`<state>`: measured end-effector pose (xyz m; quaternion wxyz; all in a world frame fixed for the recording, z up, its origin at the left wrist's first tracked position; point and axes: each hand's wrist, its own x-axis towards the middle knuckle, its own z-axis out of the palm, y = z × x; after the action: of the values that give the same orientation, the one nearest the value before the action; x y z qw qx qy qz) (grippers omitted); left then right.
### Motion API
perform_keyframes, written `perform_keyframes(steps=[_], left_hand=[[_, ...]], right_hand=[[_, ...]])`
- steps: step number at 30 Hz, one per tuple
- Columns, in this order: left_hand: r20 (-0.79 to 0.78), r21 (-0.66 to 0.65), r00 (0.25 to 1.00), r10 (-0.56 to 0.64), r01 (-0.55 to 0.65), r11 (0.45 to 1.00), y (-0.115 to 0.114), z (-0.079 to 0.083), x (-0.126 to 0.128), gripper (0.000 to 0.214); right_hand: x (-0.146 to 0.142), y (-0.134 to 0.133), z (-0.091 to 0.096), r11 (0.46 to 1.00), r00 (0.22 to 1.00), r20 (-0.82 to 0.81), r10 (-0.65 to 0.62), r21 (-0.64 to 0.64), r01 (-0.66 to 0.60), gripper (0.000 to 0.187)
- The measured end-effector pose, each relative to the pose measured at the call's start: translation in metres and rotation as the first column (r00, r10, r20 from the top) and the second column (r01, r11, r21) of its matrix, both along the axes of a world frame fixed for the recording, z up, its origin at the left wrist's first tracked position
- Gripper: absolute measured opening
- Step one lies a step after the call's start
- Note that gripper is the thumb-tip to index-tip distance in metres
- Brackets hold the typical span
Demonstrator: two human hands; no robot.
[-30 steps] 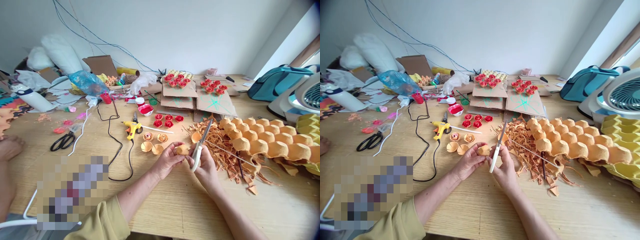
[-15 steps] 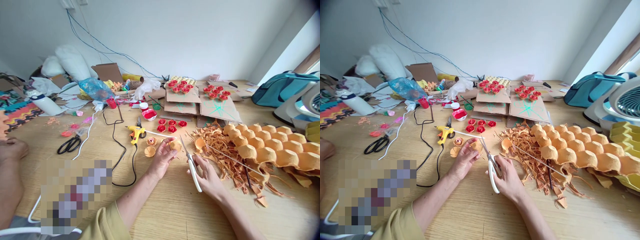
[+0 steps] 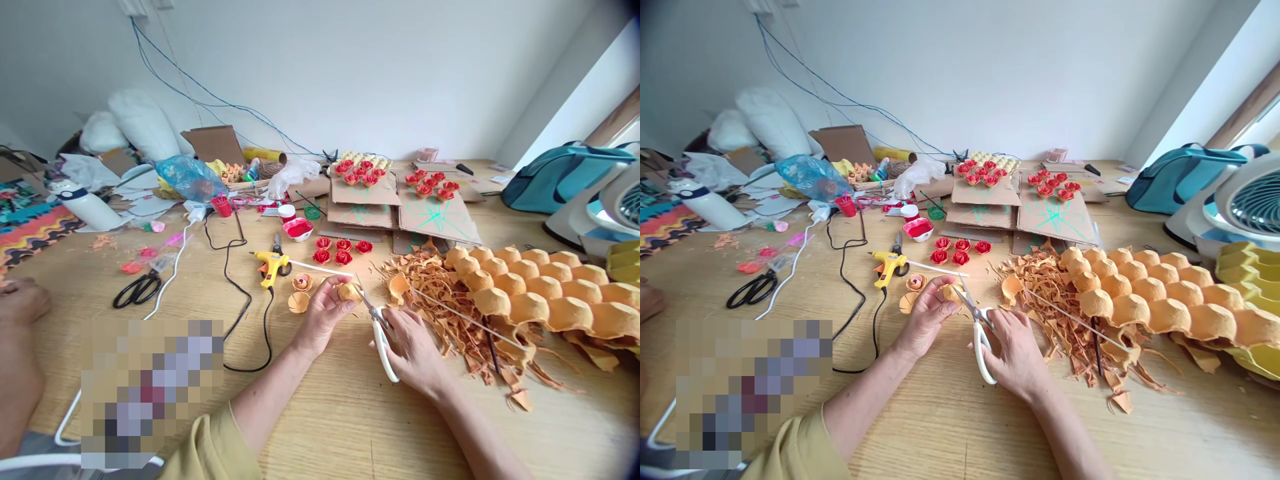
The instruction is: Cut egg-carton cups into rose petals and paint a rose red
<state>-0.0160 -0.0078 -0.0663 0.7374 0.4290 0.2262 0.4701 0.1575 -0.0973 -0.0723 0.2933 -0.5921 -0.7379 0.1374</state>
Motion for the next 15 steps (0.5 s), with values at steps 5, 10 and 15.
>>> perform_keyframes(steps=[5,10,15], left_hand=[[-0.043,0.081,0.999,0.02,-0.017,0.997,-0.0003,-0.0028,0.0011,0.037],[-0.057,0.092,0.998,0.014,-0.009,0.996,-0.0014,-0.0029,0.0021,0.035],[-0.028,0.068,1.0,-0.011,0.013,0.998,-0.0031,-0.0019,0.0025,0.034]], right_hand=[[0.0002,0.0004,0.0014,1.0,0.999,0.046,-0.005,-0.002,0.005,0.014],[0.0017,0.0003,0.0001,1.0,0.999,0.04,0.003,0.012,-0.003,0.015],[0.0001,-0.0015,0.0026,0.997,0.988,-0.137,0.065,-0.033,-0.07,0.012]])
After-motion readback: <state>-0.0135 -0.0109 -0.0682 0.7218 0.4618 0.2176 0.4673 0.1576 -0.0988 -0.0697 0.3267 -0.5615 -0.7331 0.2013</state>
